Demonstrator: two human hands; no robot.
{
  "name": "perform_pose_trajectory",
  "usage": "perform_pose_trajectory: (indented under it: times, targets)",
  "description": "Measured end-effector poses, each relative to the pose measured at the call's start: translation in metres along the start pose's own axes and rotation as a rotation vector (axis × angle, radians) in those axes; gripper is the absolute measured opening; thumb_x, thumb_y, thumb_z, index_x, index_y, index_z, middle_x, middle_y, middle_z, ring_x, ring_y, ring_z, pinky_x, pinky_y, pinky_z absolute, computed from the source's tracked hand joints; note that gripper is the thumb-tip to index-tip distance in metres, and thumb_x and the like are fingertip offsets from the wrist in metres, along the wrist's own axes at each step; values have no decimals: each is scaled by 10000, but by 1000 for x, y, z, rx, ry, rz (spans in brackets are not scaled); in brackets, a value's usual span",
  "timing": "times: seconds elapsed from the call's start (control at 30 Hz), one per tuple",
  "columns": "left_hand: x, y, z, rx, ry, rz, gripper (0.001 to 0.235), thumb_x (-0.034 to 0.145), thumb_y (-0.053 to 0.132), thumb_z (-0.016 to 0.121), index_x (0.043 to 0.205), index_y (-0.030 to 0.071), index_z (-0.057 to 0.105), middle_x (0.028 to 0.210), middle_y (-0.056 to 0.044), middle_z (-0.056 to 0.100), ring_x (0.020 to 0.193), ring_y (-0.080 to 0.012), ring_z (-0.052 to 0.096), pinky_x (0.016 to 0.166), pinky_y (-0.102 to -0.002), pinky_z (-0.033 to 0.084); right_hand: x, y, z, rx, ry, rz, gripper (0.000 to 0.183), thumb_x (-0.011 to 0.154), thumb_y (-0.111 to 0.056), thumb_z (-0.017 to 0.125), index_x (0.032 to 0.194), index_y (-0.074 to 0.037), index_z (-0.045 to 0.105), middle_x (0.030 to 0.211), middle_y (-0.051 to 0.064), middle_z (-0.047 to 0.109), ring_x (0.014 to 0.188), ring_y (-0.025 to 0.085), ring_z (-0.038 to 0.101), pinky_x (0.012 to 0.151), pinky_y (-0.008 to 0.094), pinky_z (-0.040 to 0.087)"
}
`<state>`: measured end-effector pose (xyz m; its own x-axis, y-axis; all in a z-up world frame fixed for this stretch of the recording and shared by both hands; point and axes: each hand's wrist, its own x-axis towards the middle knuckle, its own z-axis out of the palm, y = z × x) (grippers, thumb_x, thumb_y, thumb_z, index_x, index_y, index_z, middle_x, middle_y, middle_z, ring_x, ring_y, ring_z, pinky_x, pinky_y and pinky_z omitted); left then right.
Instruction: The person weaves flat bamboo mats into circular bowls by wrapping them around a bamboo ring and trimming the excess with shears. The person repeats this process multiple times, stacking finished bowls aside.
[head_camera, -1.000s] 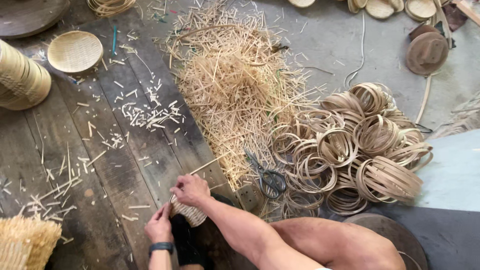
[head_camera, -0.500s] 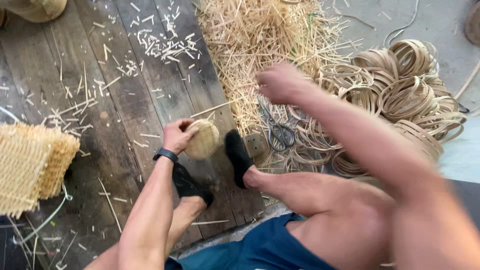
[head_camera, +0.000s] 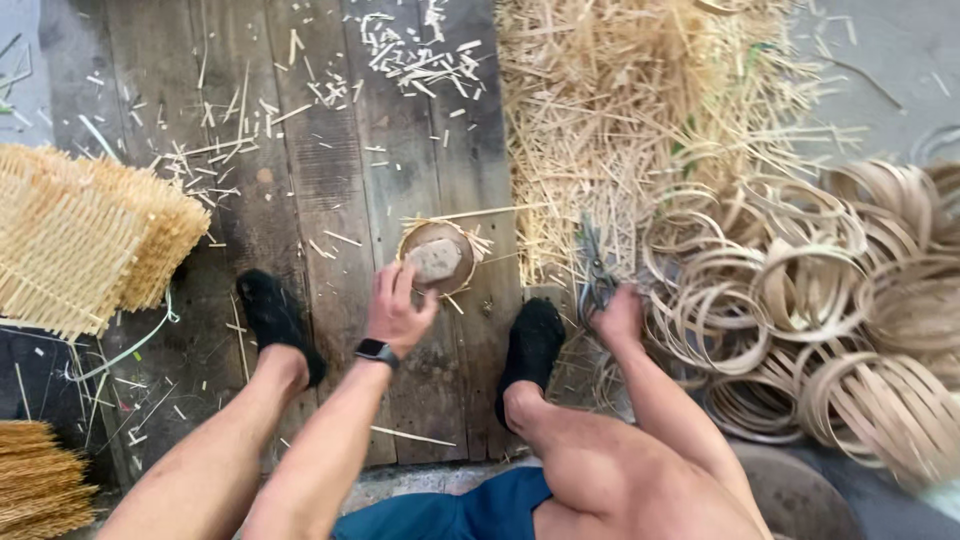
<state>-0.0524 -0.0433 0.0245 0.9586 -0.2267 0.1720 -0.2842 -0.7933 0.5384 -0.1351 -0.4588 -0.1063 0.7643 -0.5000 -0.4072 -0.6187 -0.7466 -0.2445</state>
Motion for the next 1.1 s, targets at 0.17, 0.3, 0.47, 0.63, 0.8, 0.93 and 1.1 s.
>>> perform_pose_trajectory:
  times: [0.17, 0.3, 0.47, 0.63, 0.8, 0.93, 1.1]
  targets:
    - [34, 21, 41, -125, 49, -280, 922, 670, 312, 919, 1430, 38, 475, 1371, -236, 492, 1266, -410, 490, 1068, -515, 445, -11, -16, -32, 268, -277, 177, 407, 747, -239, 787, 1072, -8, 708, 982, 216, 785, 913, 314, 774, 829, 381, 590]
    - [42, 21, 38, -165, 65, -48, 859, 697, 202, 870, 1464, 120, 492, 1380, -166, 491, 1316, -371, 483, 1139, -504, 437, -42, -51, -81, 294, -346, 49, 512, 705, -346, 868, 1029, -29, 630, 898, 141, 732, 807, 271, 711, 733, 379, 575]
    - [51, 19, 27, -191, -134, 62, 868, 671, 133, 848, 1467, 149, 501, 1457, -190, 479, 1373, -410, 444, 1144, -489, 447, -54, -115, -115, 83, -79, -510, 537, 806, -434, 816, 1074, -6, 634, 990, 174, 624, 887, 322, 636, 762, 449, 532]
    - [46, 50, 25, -122, 94, -244, 1025, 571, 244, 932, 1422, 24, 405, 1377, -279, 442, 1284, -452, 423, 1067, -579, 344, -28, -161, -115, -211, 49, -726, 590, 771, -469, 772, 1072, 14, 616, 1032, 197, 596, 977, 353, 592, 847, 466, 524]
    - [41, 67, 46, -207, 137, -400, 1019, 667, 246, 905, 1499, 20, 363, 1387, -244, 482, 1294, -448, 429, 1114, -534, 383, -3, -171, -78, -480, 36, -742, 488, 880, -437, 695, 1045, 16, 625, 966, 165, 617, 846, 267, 607, 679, 402, 542]
    - [38, 49, 44, -200, 60, -302, 983, 669, 199, 870, 1505, 32, 383, 1429, -234, 487, 1313, -443, 442, 1125, -517, 397, 26, -148, -77, -566, -10, -766, 265, 1035, -306, 588, 995, -47, 628, 898, 110, 629, 746, 198, 607, 582, 335, 523]
    - [50, 37, 35, -215, -78, -159, 1028, 603, 183, 852, 1508, 51, 383, 1423, -241, 475, 1335, -447, 421, 1150, -512, 368, 29, -146, -81, -467, 158, -870, 399, 849, -428, 657, 887, -33, 621, 803, 137, 629, 686, 232, 602, 509, 368, 534]
